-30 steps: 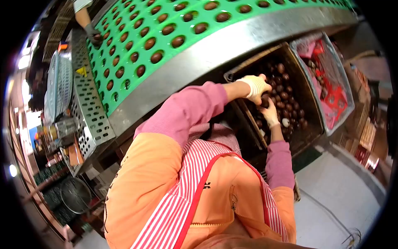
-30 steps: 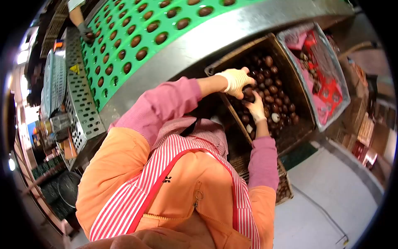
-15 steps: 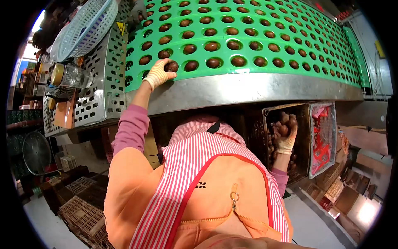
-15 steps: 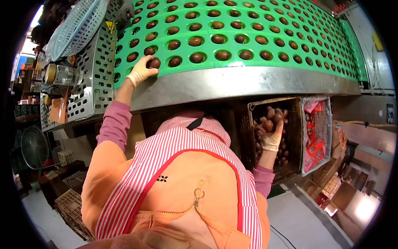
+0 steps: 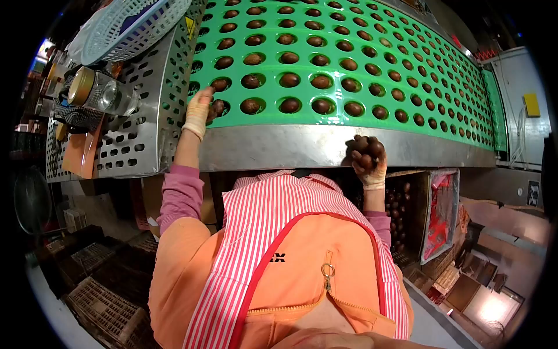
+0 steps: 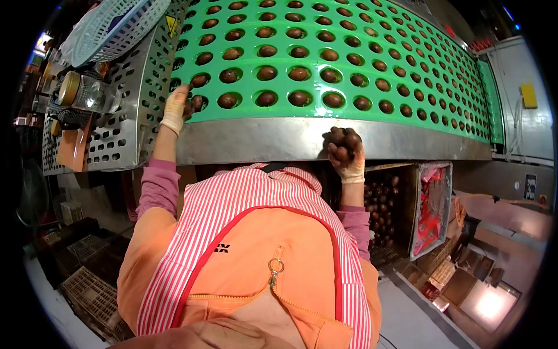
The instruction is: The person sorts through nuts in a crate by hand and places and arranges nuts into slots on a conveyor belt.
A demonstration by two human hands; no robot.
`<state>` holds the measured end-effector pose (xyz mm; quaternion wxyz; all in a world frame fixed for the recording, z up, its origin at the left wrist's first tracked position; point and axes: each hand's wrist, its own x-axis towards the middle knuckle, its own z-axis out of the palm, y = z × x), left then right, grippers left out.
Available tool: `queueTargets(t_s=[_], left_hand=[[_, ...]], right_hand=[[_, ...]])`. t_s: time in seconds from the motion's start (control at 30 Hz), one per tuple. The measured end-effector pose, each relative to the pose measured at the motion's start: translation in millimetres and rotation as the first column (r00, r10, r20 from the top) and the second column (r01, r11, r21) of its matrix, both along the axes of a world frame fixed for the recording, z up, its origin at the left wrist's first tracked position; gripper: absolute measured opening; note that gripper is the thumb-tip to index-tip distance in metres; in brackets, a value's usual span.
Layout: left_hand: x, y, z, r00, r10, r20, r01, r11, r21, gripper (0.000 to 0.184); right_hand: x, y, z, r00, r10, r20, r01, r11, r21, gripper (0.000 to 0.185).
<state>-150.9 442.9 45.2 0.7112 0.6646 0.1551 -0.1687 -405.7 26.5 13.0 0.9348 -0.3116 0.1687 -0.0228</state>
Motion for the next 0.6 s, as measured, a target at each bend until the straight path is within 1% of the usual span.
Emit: queueTargets(t_s=[0.03,0.1,0.17,0.2,0.23,0.27,0.3,0.33,0.37,0.4,0.43,0.47,0.5,0.57,0.6], left_hand=[[-5.1,1.1,1.3,0.978,0.203,-0.055,-0.211,0.932,-0.294,0.051],[-15.1,6.4,-8.4,0.96,0.236,-0.152,-0.28,0.774,-0.567,0.048],[-24.6,10.1,-38.3,0.976,0.21,-0.066,-0.209,0.79,-0.577,0.048],[-30.1,7.9,-34.8,0.991,0.133,0.009,-0.107,0.833,-0.543,0.047],[-33.1,5.7,-30.9,0.991,0.082,0.106,-0.041,0.939,-0.342,0.046],[-36.0,2.2,-26.4,0.982,0.01,0.188,0.013,0.993,-0.118,0.044],[-38.7,-2.3,-15.8,0.965,-0.078,0.249,0.051,0.992,0.113,0.043],[-37.7,-4.2,-8.9,0.878,-0.246,0.41,-0.018,0.841,0.541,0.045],[-31.6,-1.5,-13.0,0.828,-0.35,0.439,-0.107,0.669,0.736,0.046],[-20.6,5.4,-21.2,0.776,-0.459,0.433,-0.215,0.452,0.866,0.047],[-10.9,11.1,-25.7,0.728,-0.563,0.392,-0.333,0.21,0.919,0.048],[-3.7,17.2,-29.6,0.72,-0.611,0.33,-0.331,0.117,0.936,0.047],[2.6,20.7,-32.4,0.734,-0.658,0.166,-0.258,-0.044,0.965,0.043],[3.5,20.7,-43.1,0.731,-0.682,0.015,-0.246,-0.243,0.938,0.043],[3.1,16.3,-35.8,0.749,-0.662,-0.025,-0.213,-0.276,0.937,0.045]], right_hand=[[-0.9,-1.5,-4.0,0.994,0.011,0.107,-0.018,0.998,0.058,0.06],[-3.9,-5.2,-11.5,0.985,0.003,0.171,-0.027,0.99,0.14,0.062],[-4.6,-7.8,-22.1,0.967,-0.032,0.251,-0.027,0.973,0.228,0.062],[-4.3,-7.9,-25.3,0.956,-0.05,0.29,-0.032,0.962,0.272,0.062],[-4.7,-8.8,-28.2,0.954,-0.06,0.294,-0.03,0.957,0.29,0.062],[-5.1,-9.8,-31.1,0.952,-0.069,0.299,-0.028,0.951,0.308,0.061],[-5.7,-10.2,-30.3,0.954,-0.065,0.292,-0.029,0.951,0.307,0.061],[-5.5,-10.7,-29.4,0.956,-0.054,0.289,-0.037,0.953,0.301,0.061],[-5.0,-11.0,-28.2,0.957,-0.043,0.286,-0.045,0.954,0.296,0.061],[-4.5,-10.1,-26.4,0.958,-0.027,0.285,-0.059,0.956,0.288,0.061],[-4.1,-10.1,-26.4,0.958,-0.02,0.286,-0.066,0.955,0.288,0.062],[-3.7,-10.0,-26.4,0.958,-0.013,0.287,-0.073,0.955,0.288,0.063],[-3.2,-9.9,-26.4,0.957,-0.007,0.289,-0.08,0.954,0.288,0.064],[-3.4,-10.0,-26.0,0.958,0.006,0.288,-0.093,0.953,0.289,0.064],[-4.3,-10.6,-26.4,0.958,0.014,0.288,-0.102,0.951,0.293,0.063]])
